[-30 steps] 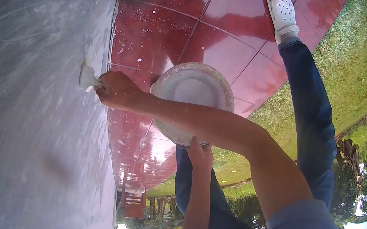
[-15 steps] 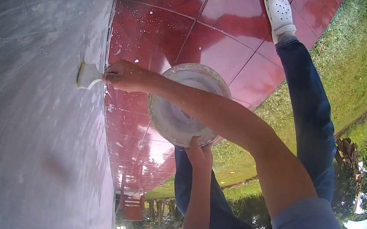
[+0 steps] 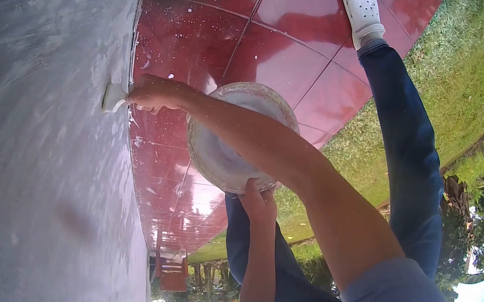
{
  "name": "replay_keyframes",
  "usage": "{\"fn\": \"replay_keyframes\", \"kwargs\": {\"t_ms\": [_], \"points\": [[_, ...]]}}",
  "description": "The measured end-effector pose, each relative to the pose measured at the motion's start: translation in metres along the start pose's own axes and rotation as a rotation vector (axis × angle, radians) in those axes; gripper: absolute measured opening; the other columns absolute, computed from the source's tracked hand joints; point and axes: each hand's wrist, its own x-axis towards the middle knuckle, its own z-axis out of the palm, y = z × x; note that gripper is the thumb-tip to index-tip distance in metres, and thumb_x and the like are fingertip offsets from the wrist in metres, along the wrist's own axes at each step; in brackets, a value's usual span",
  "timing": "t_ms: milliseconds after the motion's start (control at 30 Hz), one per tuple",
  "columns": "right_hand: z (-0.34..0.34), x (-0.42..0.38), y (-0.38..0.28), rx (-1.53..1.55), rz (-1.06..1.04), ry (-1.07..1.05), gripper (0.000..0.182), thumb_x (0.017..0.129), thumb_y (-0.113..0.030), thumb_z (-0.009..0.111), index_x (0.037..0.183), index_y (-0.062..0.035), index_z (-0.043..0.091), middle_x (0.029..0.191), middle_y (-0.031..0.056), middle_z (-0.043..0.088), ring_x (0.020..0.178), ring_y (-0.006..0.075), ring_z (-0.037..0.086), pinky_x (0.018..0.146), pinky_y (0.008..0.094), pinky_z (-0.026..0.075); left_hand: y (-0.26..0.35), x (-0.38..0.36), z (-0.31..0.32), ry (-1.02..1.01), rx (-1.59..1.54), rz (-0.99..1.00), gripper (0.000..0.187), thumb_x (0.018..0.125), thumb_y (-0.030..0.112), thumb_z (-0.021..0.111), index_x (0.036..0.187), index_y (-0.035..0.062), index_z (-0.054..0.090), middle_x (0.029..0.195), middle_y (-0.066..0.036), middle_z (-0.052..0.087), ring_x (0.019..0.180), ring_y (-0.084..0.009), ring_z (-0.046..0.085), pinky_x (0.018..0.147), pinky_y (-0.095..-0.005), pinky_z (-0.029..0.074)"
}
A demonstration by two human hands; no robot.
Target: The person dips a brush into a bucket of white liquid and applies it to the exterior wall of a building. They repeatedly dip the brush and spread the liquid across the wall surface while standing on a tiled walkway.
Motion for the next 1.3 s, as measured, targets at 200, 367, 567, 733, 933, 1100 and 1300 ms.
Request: {"fn": "replay_keyframes", "kwargs": {"t_ms": [200, 367, 567, 733, 933, 1100, 1300], "points": [[-0.086, -0.042, -0.036, -0.128, -0.027, 0.025, 0.014, 0.088, -0.012, 0.056, 0.091, 0.0009, 0.057, 0.068, 0.0046, 0.054, 0.052, 0.0103, 0.043, 0.042, 0.0268, 0.032, 0.023, -0.004, 0.019, 0.052, -0.211, -0.055, 0.053, 0.075, -0.004, 0.057, 0.125, 0.0067, 0.043, 0.125, -0.012, 0.044, 0.118, -0.0293, 0.048, 0.095, -0.0511, 0.049], [-0.098, 0.014, -0.051, -0.269, 0.004, -0.054, 0.015, 0.087, -0.013, 0.055, 0.094, 0.0000, 0.054, 0.061, 0.0023, 0.048, 0.052, 0.0095, 0.043, 0.039, 0.0243, 0.028, 0.052, -0.006, 0.037, 0.178, -0.337, -0.270, 0.060, 0.075, -0.001, 0.057, 0.131, 0.0103, 0.040, 0.126, -0.010, 0.044, 0.119, -0.0286, 0.049, 0.095, -0.0496, 0.048], [-0.107, 0.033, -0.058, -0.951, -0.086, 0.183, 0.030, 0.093, -0.029, 0.049, 0.111, -0.0055, 0.058, 0.085, 0.0121, 0.062, 0.067, 0.0201, 0.059, 0.058, 0.0362, 0.046, 0.054, -0.004, 0.038, 0.140, -0.291, -0.228, 0.061, 0.075, -0.001, 0.056, 0.133, 0.0113, 0.040, 0.128, -0.009, 0.045, 0.119, -0.0288, 0.050, 0.096, -0.0497, 0.048], [-0.142, 0.041, -0.095, -1.165, -0.122, 0.270, 0.039, 0.096, -0.031, 0.046, 0.126, -0.0086, 0.057, 0.102, 0.0129, 0.068, 0.077, 0.0256, 0.066, 0.070, 0.0388, 0.052, 0.068, -0.003, 0.061, 0.184, -0.355, -0.265, 0.061, 0.076, -0.001, 0.056, 0.133, 0.0111, 0.039, 0.130, -0.009, 0.045, 0.120, -0.0278, 0.050, 0.097, -0.0492, 0.047], [-0.201, -0.031, -0.182, -0.067, -0.212, 0.135, 0.023, 0.095, -0.027, 0.050, 0.090, -0.0071, 0.059, 0.065, -0.0022, 0.047, 0.052, 0.0041, 0.033, 0.045, 0.0217, 0.027, 0.074, -0.004, 0.084, 0.131, -0.337, -0.237, 0.059, 0.077, -0.002, 0.056, 0.133, 0.0095, 0.039, 0.130, -0.010, 0.046, 0.119, -0.0277, 0.050, 0.098, -0.0485, 0.046], [-0.173, -0.109, -0.213, 0.178, -0.373, 0.106, 0.034, 0.100, -0.023, 0.043, 0.129, -0.0065, 0.051, 0.064, -0.0040, 0.044, 0.048, 0.0042, 0.033, 0.038, 0.0210, 0.024, 0.051, -0.004, 0.082, 0.047, -0.122, -0.143, 0.059, 0.075, 0.001, 0.058, 0.131, 0.0076, 0.040, 0.126, -0.010, 0.046, 0.117, -0.0271, 0.051, 0.095, -0.0477, 0.049], [-0.186, -0.007, -0.132, 0.170, -0.252, 0.130, 0.024, 0.096, -0.026, 0.049, 0.099, -0.0060, 0.062, 0.071, -0.0016, 0.054, 0.051, 0.0076, 0.038, 0.044, 0.0241, 0.033, 0.058, -0.004, 0.091, 0.089, -0.208, -0.130, 0.037, 0.077, -0.003, 0.063, 0.112, 0.0023, 0.053, 0.127, -0.016, 0.046, 0.116, -0.0305, 0.051, 0.098, -0.0426, 0.045]]}}
